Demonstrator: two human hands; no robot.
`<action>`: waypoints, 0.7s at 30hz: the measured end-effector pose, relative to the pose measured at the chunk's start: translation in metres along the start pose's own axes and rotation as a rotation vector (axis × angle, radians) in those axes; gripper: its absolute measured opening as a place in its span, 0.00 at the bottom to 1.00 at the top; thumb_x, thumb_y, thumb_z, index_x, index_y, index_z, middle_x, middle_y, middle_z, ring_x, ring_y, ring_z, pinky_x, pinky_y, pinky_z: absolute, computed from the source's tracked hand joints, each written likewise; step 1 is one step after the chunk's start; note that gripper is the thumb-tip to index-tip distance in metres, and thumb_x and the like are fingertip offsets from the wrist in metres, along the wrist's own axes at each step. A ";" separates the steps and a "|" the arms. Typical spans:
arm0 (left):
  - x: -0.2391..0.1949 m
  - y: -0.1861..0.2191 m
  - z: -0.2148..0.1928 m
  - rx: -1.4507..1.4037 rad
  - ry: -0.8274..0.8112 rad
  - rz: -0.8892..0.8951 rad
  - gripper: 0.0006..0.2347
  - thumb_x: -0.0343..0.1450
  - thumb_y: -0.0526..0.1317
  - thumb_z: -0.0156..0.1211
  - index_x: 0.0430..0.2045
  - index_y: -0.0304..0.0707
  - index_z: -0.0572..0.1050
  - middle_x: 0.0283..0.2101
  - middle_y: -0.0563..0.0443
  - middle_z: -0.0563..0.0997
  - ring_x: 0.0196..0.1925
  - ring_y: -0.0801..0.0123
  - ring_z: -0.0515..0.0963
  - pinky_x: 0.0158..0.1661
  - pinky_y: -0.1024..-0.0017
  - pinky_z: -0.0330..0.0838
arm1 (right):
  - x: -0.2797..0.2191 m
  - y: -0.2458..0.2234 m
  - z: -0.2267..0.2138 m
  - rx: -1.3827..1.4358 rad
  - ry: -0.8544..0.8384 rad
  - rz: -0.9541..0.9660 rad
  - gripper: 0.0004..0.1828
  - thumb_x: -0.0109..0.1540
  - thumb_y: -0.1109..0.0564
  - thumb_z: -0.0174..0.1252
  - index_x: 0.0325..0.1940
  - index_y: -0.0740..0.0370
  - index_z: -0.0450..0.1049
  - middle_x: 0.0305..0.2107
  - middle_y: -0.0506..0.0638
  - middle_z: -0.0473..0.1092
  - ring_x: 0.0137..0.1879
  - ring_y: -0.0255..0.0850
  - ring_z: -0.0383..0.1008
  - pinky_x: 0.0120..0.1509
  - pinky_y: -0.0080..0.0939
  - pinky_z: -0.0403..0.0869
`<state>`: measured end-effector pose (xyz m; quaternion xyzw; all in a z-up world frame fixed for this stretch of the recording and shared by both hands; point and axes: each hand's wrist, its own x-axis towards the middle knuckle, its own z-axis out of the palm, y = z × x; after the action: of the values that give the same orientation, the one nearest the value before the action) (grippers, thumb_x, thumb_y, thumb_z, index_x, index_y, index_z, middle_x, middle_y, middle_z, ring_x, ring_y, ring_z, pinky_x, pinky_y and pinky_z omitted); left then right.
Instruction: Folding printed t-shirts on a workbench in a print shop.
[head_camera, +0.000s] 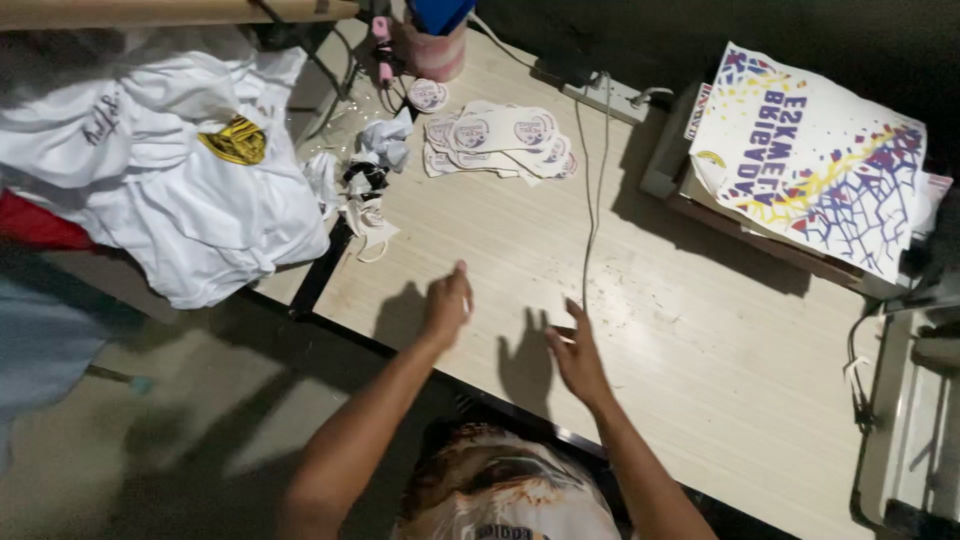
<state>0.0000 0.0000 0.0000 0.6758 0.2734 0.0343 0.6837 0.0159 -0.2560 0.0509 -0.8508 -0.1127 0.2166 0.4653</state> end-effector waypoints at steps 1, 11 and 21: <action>0.024 -0.008 -0.017 -0.004 0.003 -0.001 0.31 0.78 0.58 0.39 0.05 0.36 0.67 0.09 0.49 0.65 0.13 0.63 0.67 0.22 0.64 0.65 | 0.001 0.008 -0.010 -0.004 -0.003 -0.001 0.39 0.69 0.45 0.48 0.78 0.61 0.43 0.75 0.61 0.46 0.66 0.53 0.69 0.65 0.54 0.73; 0.181 0.022 -0.137 0.772 0.539 0.492 0.11 0.75 0.45 0.55 0.40 0.36 0.72 0.45 0.34 0.74 0.49 0.39 0.73 0.48 0.46 0.68 | 0.015 0.158 -0.090 -0.982 0.266 -0.080 0.41 0.59 0.52 0.65 0.72 0.67 0.58 0.64 0.71 0.58 0.62 0.65 0.66 0.60 0.58 0.74; 0.248 0.019 -0.181 1.049 0.584 0.489 0.18 0.70 0.32 0.56 0.56 0.41 0.73 0.52 0.38 0.71 0.57 0.44 0.69 0.53 0.47 0.64 | 0.009 0.116 -0.090 -1.025 0.176 0.016 0.43 0.59 0.43 0.64 0.73 0.62 0.58 0.66 0.67 0.58 0.62 0.59 0.66 0.58 0.54 0.71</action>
<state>0.1409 0.2689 -0.0517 0.9257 0.2667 0.2330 0.1326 0.0651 -0.3819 -0.0060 -0.9853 -0.1584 0.0647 -0.0051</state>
